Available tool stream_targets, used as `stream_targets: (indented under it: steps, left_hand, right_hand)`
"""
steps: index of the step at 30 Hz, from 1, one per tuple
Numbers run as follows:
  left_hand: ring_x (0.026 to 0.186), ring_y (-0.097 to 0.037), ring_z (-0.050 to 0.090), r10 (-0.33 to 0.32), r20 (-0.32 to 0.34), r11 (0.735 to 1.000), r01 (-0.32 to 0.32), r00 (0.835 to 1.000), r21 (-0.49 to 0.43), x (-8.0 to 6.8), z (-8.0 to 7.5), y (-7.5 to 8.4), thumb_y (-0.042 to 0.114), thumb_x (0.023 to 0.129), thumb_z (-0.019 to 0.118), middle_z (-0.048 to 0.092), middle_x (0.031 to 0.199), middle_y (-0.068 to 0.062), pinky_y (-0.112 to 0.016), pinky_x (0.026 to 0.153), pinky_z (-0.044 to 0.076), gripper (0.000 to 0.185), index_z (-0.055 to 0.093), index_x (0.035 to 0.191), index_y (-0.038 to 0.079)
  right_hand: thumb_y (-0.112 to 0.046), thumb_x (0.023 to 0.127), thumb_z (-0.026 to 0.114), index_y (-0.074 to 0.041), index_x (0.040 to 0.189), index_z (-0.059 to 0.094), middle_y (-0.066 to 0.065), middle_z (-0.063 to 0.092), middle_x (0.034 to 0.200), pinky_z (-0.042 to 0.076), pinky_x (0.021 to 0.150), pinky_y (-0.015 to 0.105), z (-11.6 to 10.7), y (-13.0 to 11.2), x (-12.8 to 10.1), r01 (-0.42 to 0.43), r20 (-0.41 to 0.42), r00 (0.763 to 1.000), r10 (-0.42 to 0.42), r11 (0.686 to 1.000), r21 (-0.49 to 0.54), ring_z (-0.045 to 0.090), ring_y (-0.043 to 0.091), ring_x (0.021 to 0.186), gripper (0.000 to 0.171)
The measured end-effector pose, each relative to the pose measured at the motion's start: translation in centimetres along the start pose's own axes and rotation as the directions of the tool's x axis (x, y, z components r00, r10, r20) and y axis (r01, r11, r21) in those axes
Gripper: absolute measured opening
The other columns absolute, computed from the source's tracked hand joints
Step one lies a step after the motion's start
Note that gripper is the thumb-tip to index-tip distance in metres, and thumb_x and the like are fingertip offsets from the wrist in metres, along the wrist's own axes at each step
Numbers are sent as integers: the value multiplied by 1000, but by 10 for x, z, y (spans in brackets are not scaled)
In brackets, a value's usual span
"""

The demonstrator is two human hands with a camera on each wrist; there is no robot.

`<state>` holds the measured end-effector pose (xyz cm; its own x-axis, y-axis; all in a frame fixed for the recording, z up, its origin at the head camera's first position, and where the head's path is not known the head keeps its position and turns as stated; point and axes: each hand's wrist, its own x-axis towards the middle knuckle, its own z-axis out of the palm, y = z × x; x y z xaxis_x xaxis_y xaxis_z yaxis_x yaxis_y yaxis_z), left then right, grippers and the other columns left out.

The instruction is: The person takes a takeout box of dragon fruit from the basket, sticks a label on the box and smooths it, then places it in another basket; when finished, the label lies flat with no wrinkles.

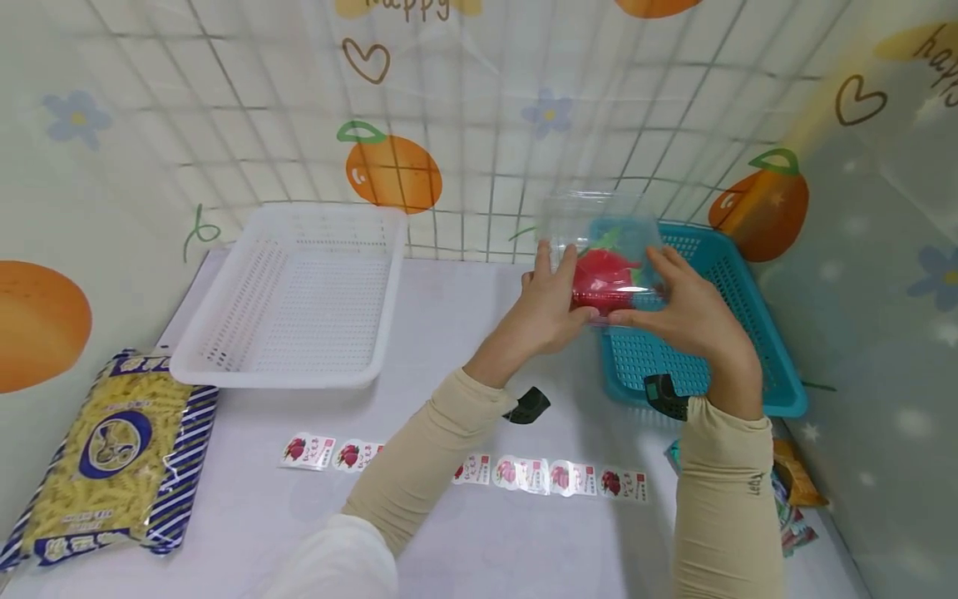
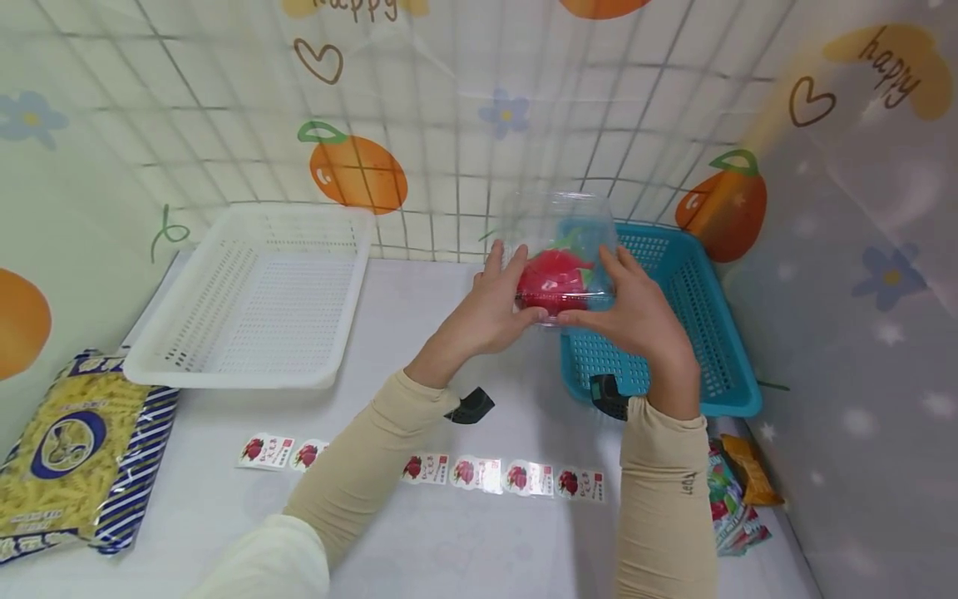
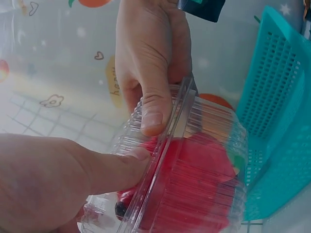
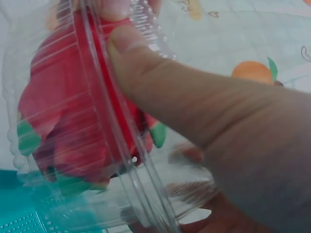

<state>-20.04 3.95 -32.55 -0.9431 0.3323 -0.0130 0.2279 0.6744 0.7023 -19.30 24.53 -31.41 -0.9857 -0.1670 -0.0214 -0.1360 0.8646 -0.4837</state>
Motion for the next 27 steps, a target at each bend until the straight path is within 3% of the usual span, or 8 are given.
stream_targets:
  steps: [11, 22, 27]
  left_hand:
    - [150, -40, 28, -3, -22, 1000, 3, 1000, -19, -12, -16, -20, 29, 93, 75, -1, 173, -13, -52, 101, 56, 94, 16, 165, 14]
    - [150, -45, 26, -6, -34, 1000, 6, 999, 16, -22, -30, -37, 31, 92, 75, 0, 172, -15, -55, 103, 53, 96, 15, 165, 12]
    - [149, -46, 27, -3, -37, 1000, 4, 999, 17, -26, -34, -44, 32, 93, 74, -1, 172, -16, -57, 103, 52, 96, 15, 165, 10]
  right_hand:
    - [-46, 86, 79, -11, 164, 12, 24, 4, 171, 51, 95, 65, 14, -23, 2, 25, -29, 999, -25, 999, 23, 44, 56, 138, 109]
    - [-47, 85, 80, -7, 164, 14, 27, 7, 170, 50, 98, 65, 28, -41, 7, 50, -43, 998, -49, 999, 18, 49, 56, 135, 110]
    - [-47, 85, 80, -6, 164, 14, 26, 6, 170, 46, 101, 68, 34, -49, 9, 44, -37, 998, -44, 999, 14, 37, 56, 143, 110]
